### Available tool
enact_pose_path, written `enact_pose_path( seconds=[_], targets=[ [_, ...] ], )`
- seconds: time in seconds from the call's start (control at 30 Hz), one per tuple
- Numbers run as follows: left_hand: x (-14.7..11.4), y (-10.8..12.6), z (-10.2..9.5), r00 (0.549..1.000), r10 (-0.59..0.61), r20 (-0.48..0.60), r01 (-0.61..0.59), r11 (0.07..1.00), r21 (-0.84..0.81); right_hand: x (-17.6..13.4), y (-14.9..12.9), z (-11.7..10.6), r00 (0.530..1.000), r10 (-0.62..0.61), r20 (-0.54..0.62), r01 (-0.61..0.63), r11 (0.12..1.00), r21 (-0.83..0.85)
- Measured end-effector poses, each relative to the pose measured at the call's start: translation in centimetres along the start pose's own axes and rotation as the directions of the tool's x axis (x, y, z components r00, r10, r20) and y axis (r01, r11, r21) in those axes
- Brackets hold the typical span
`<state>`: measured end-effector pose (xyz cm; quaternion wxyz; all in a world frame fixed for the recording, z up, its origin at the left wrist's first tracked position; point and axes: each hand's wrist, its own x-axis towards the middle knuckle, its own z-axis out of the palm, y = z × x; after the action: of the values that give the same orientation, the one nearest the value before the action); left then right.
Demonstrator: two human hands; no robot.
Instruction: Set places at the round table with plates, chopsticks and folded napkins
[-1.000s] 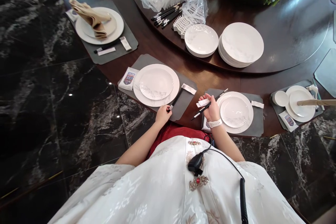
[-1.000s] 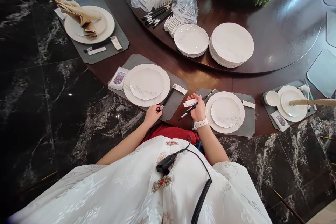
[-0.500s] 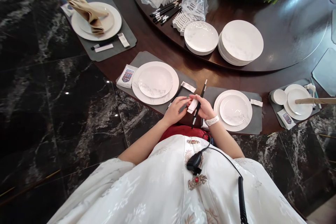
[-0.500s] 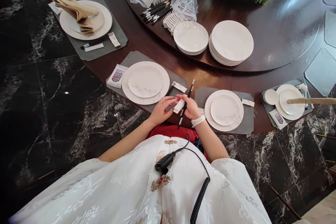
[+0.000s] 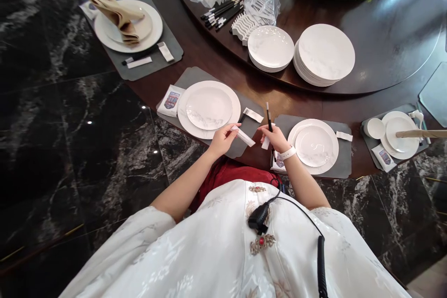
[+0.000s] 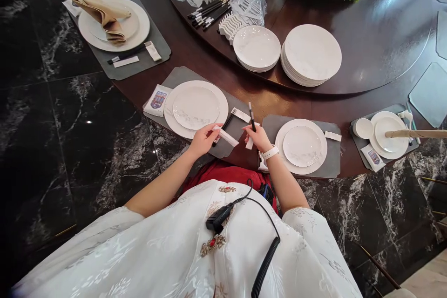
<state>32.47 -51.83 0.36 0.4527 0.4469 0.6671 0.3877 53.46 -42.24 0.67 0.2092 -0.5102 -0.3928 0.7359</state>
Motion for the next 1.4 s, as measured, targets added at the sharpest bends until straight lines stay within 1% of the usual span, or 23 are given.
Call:
enact_pose_path(
  seconds=[0.03, 0.1, 0.13, 0.17, 0.2, 0.27, 0.33, 0.37, 0.43, 0.47, 0.53, 0.63, 0.73, 0.8, 0.93, 1.0, 1.07, 1.13, 1.2, 1.27, 1.33, 1.4],
  targets=[
    [0.5, -0.1, -0.1, 0.999, -0.024, 0.035, 0.025, 1.000, -0.013, 0.1, 0.2, 0.5, 0.997, -0.018, 0.075, 0.023, 0.997, -0.067],
    [1.4, -0.5, -0.2, 0.995, -0.034, 0.091, 0.034, 0.999, -0.005, 0.1, 0.8, 1.7, 0.974, -0.023, 0.225, 0.058, 0.986, -0.154],
    [1.8, -0.7, -0.2, 0.994, -0.033, 0.101, 0.033, 0.999, 0.001, 0.2, 1.1, 2.3, 0.964, -0.019, 0.264, 0.067, 0.983, -0.173],
    [2.2, -1.0, -0.1, 0.995, -0.035, 0.092, 0.035, 0.999, 0.001, 0.4, 1.5, 2.9, 0.962, -0.014, 0.273, 0.066, 0.981, -0.182],
    [2.5, -1.3, -0.1, 0.997, -0.043, 0.065, 0.043, 0.999, -0.006, 0.7, 1.9, 3.4, 0.966, -0.008, 0.258, 0.058, 0.981, -0.186],
    [3.0, -2.3, 0.0, 0.997, -0.075, -0.036, 0.074, 0.997, -0.035, 1.5, 2.9, 4.2, 0.985, 0.008, 0.170, 0.021, 0.985, -0.171],
    [3.1, -3.6, -0.3, 0.983, -0.122, -0.134, 0.114, 0.991, -0.064, 2.7, 4.1, 4.8, 0.999, 0.041, 0.013, -0.039, 0.992, -0.120],
    [3.1, -4.3, -0.5, 0.976, -0.150, -0.158, 0.138, 0.987, -0.080, 3.3, 4.8, 5.1, 0.995, 0.069, -0.077, -0.076, 0.993, -0.092],
    [2.6, -5.7, -1.0, 0.966, -0.215, -0.147, 0.198, 0.973, -0.122, 4.6, 6.1, 5.7, 0.966, 0.131, -0.225, -0.152, 0.985, -0.080],
    [2.2, -6.3, -1.3, 0.961, -0.247, -0.124, 0.228, 0.963, -0.144, 5.1, 6.8, 6.1, 0.950, 0.155, -0.271, -0.186, 0.978, -0.096],
    [1.3, -7.3, -1.8, 0.953, -0.291, -0.083, 0.273, 0.945, -0.179, 6.0, 7.9, 6.9, 0.931, 0.182, -0.316, -0.233, 0.963, -0.134],
    [0.2, -8.2, -2.1, 0.949, -0.311, -0.052, 0.296, 0.936, -0.188, 6.6, 9.1, 8.2, 0.914, 0.217, -0.343, -0.277, 0.951, -0.137],
    [-0.3, -8.5, -2.0, 0.950, -0.312, -0.015, 0.306, 0.938, -0.160, 6.6, 9.6, 9.2, 0.900, 0.247, -0.359, -0.307, 0.944, -0.121],
    [-0.2, -8.7, -1.9, 0.952, -0.306, 0.014, 0.305, 0.944, -0.128, 6.3, 9.6, 9.4, 0.893, 0.256, -0.370, -0.313, 0.945, -0.100],
    [0.4, -8.7, -1.8, 0.955, -0.286, 0.082, 0.290, 0.956, -0.039, 5.4, 9.1, 9.2, 0.879, 0.278, -0.388, -0.317, 0.948, -0.040],
    [1.0, -8.4, -1.9, 0.960, -0.268, 0.084, 0.267, 0.963, 0.024, 4.4, 8.5, 8.8, 0.877, 0.277, -0.393, -0.301, 0.954, 0.001],
    [1.5, -7.9, -1.8, 0.964, -0.257, 0.064, 0.251, 0.965, 0.079, 2.9, 7.6, 8.2, 0.896, 0.254, -0.365, -0.244, 0.967, 0.073],
    [1.7, -7.1, -1.1, 0.954, -0.288, 0.082, 0.283, 0.956, 0.072, 0.7, 6.5, 7.3, 0.940, 0.202, -0.275, -0.157, 0.972, 0.177],
    [1.5, -6.1, 0.2, 0.922, -0.345, 0.173, 0.349, 0.937, 0.007, -1.9, 5.4, 6.0, 0.979, 0.131, -0.157, -0.081, 0.954, 0.289],
    [1.1, -5.0, 2.2, 0.885, -0.368, 0.286, 0.402, 0.913, -0.068, -4.4, 4.7, 4.4, 0.995, 0.055, -0.079, -0.020, 0.922, 0.386],
    [0.6, -3.8, 4.4, 0.862, -0.362, 0.356, 0.425, 0.898, -0.116, -6.5, 4.5, 2.7, 0.997, -0.008, -0.074, 0.041, 0.885, 0.463],
    [0.3, -2.7, 6.7, 0.855, -0.355, 0.378, 0.432, 0.891, -0.141, -7.7, 4.9, 1.0, 0.994, -0.036, -0.106, 0.086, 0.851, 0.518]
  ],
)
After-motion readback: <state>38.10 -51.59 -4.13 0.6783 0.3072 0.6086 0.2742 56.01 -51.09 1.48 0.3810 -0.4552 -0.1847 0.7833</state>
